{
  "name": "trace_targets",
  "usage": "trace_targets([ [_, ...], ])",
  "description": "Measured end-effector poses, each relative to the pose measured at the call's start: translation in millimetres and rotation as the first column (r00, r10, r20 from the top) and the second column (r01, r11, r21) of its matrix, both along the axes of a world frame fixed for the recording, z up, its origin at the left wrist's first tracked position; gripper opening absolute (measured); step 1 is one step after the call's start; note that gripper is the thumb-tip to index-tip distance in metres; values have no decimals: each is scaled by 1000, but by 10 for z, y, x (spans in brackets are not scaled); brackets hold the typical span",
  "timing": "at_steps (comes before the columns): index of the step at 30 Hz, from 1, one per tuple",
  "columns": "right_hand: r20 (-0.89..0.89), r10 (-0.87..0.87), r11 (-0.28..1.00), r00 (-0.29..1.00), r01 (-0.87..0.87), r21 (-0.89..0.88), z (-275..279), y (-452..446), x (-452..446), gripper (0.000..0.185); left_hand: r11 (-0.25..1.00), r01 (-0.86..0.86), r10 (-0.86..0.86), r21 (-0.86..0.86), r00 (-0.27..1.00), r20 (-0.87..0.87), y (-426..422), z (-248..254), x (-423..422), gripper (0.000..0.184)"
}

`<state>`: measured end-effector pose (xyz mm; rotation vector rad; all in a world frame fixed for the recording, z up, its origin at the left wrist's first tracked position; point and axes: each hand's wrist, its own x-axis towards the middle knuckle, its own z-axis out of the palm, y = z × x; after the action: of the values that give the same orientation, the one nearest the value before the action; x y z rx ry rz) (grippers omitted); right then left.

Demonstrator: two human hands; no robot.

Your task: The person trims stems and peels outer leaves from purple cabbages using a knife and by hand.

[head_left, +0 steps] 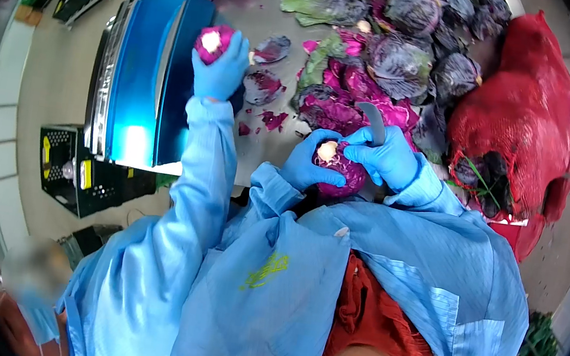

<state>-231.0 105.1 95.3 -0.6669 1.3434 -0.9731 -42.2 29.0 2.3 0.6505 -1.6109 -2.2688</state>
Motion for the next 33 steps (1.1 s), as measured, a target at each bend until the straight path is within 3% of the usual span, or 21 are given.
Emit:
trace_targets([
  [10,134,-176,984,975,175,21,-66,216,-302,17,999,-22,20,48,999,45,82,-46,-244,83],
  [13,84,-125,991,989,121,59,-34,290,-168,17,997,36,-41,71,997,71,89,-10,-305,83],
  [17,236,-362,932,902,357,68,-236,256,-386,15,990,46,-57,133,995,76,134,-78,-334,84],
  [19,242,-325,945,914,320,59,-243,331,-341,15,977,38,-65,212,990,121,156,-26,-342,87],
  [21,216,-246,969,945,242,44,-200,378,-296,15,981,75,-97,180,988,118,164,-40,-357,86],
  [25,275,-503,852,819,524,-2,-446,284,-621,25,974,120,-131,191,990,45,150,-143,-422,79],
  [26,164,-546,831,821,557,-21,-538,313,-654,31,976,124,-136,179,989,54,143,-180,-414,79],
  [28,-12,-336,940,942,336,57,-532,397,-713,38,979,134,-147,154,986,73,124,-216,-409,80],
  [29,-39,-223,972,974,225,63,-611,437,-683,57,974,131,-146,183,986,75,110,-243,-409,79],
  [30,-54,-201,978,978,197,-70,-504,484,-614,69,969,127,-147,214,986,80,104,-228,-421,78],
  [32,39,-144,964,989,149,-218,-419,562,-512,77,952,125,-153,280,985,79,98,-194,-444,77],
  [33,1,-37,946,999,35,-321,-484,565,-549,76,940,129,-160,315,984,75,91,-179,-456,76],
])
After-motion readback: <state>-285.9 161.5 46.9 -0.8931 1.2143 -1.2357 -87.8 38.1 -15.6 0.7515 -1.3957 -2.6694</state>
